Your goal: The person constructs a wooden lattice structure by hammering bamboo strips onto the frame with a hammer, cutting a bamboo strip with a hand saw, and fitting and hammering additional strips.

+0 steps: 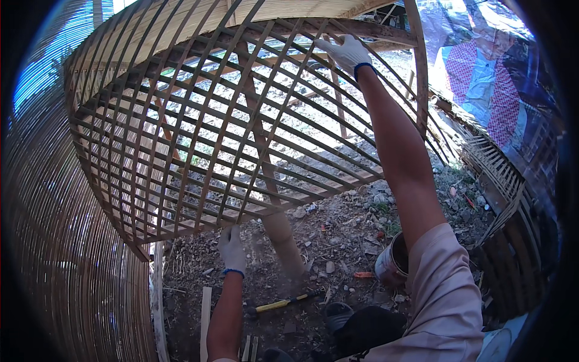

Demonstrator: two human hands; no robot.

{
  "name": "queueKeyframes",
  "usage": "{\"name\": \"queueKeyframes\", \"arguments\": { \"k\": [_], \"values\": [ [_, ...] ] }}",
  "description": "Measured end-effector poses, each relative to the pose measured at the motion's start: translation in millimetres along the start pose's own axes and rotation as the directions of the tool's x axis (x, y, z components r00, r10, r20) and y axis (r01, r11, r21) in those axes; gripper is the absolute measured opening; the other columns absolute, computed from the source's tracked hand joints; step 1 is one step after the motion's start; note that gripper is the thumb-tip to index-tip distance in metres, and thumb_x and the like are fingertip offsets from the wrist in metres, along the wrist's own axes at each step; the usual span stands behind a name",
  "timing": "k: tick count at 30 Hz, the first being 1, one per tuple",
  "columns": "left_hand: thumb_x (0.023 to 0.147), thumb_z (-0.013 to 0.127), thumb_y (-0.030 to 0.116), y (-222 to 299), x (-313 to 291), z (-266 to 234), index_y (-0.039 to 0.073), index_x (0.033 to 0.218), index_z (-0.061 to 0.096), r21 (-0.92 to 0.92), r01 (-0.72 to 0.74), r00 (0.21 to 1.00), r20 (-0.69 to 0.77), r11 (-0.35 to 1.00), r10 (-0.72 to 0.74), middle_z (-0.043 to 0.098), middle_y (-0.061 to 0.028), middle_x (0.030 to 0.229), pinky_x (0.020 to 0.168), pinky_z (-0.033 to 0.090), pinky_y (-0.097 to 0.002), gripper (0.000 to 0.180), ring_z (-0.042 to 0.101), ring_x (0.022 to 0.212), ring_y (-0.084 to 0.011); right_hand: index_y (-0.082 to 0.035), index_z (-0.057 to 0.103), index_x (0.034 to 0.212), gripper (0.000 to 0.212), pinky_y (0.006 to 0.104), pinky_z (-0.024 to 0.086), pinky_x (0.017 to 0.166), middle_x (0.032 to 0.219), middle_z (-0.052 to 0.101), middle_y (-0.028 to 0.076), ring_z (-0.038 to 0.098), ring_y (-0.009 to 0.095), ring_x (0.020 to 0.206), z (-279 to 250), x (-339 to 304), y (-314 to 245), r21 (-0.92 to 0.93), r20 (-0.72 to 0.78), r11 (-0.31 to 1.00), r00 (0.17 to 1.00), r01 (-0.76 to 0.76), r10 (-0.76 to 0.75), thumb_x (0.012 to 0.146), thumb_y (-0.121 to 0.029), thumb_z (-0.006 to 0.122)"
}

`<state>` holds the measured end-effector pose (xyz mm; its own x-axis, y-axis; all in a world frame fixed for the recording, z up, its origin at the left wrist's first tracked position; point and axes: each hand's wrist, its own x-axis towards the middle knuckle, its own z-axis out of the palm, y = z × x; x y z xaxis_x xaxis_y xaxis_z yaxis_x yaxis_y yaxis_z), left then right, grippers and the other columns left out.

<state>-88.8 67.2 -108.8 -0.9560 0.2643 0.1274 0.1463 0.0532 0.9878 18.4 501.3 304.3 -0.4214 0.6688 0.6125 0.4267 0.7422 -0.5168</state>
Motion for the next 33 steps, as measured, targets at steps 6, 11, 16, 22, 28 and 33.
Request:
{"name": "queueKeyframes", "arguments": {
  "k": [6, 11, 16, 22, 28, 33],
  "values": [
    [0.103, 0.065, 0.025, 9.0, -5.1, 3.8, -0.006, 0.11, 0.073, 0.033, -0.022, 1.0, -0.005, 0.999, 0.022, 0.071, -0.0087, 0.098, 0.085, 0.049, -0.0347, 0.033, 0.061, 0.09, -0.0161, -0.007, 0.058, 0.151, 0.113, 0.0472, 0.047, 0.115, 0.145, 0.065, 0.02, 0.06, 0.034, 0.138, 2.2, 2.4, -7.2, -0.051, -0.005, 0.991, 0.992, -0.126, 0.126, 0.071, -0.086, 0.068],
    [0.103, 0.067, 0.026, 8.2, -5.4, 3.1, -0.006, 0.111, 0.073, 0.006, -0.051, 0.999, -0.015, 0.999, 0.051, 0.073, -0.0101, 0.101, 0.089, 0.05, -0.0355, 0.034, 0.063, 0.093, -0.0179, 0.013, 0.055, 0.144, 0.126, 0.047, 0.052, 0.109, 0.139, 0.063, 0.034, 0.064, 0.041, 0.13, 1.3, 8.8, -4.8, -0.048, 0.029, 0.998, 0.998, -0.052, 0.053, 0.072, -0.088, 0.071],
    [0.102, 0.067, 0.028, 9.4, -5.3, 2.9, -0.006, 0.112, 0.072, 0.022, -0.021, 1.0, -0.02, 1.0, 0.022, 0.073, -0.0122, 0.104, 0.091, 0.05, -0.0365, 0.036, 0.064, 0.096, -0.0204, 0.016, 0.056, 0.141, 0.124, 0.0461, 0.052, 0.107, 0.136, 0.065, 0.034, 0.066, 0.039, 0.126, 0.3, 16.9, -1.2, 0.005, 0.07, 0.998, 0.995, -0.065, 0.065, 0.072, -0.085, 0.076],
    [0.102, 0.066, 0.029, -9.0, 3.2, 1.7, -0.007, 0.114, 0.071, -0.042, 0.042, 0.999, 0.012, 0.998, -0.042, 0.072, -0.0132, 0.105, 0.092, 0.05, -0.0373, 0.038, 0.064, 0.097, -0.0209, 0.018, 0.056, 0.14, 0.128, 0.045, 0.052, 0.107, 0.135, 0.065, 0.034, 0.066, 0.038, 0.127, -1.3, 17.1, 1.8, 0.053, 0.119, 0.998, 0.992, -0.041, 0.035, 0.07, -0.087, 0.075],
    [0.102, 0.066, 0.029, -18.5, 6.8, -2.4, -0.006, 0.115, 0.072, -0.055, 0.087, 0.996, 0.025, 0.995, -0.085, 0.072, -0.0131, 0.106, 0.092, 0.05, -0.0369, 0.038, 0.064, 0.098, -0.0208, 0.019, 0.054, 0.14, 0.128, 0.0438, 0.053, 0.105, 0.136, 0.065, 0.033, 0.066, 0.037, 0.126, 5.0, 25.2, 5.6, 0.054, 0.127, 0.998, 0.991, -0.043, 0.036, 0.071, -0.086, 0.077],
    [0.103, 0.065, 0.031, -21.7, 9.3, 1.5, -0.005, 0.116, 0.073, -0.1, 0.107, 0.994, 0.044, 0.989, -0.103, 0.073, -0.0141, 0.109, 0.095, 0.05, -0.0375, 0.039, 0.065, 0.102, -0.0221, 0.011, 0.07, 0.128, 0.107, 0.0425, 0.052, 0.103, 0.128, 0.071, 0.029, 0.068, 0.035, 0.119, 5.0, 31.4, 15.3, 0.064, 0.109, 0.997, 0.993, -0.04, 0.033, 0.075, -0.081, 0.077]
  ]
}}
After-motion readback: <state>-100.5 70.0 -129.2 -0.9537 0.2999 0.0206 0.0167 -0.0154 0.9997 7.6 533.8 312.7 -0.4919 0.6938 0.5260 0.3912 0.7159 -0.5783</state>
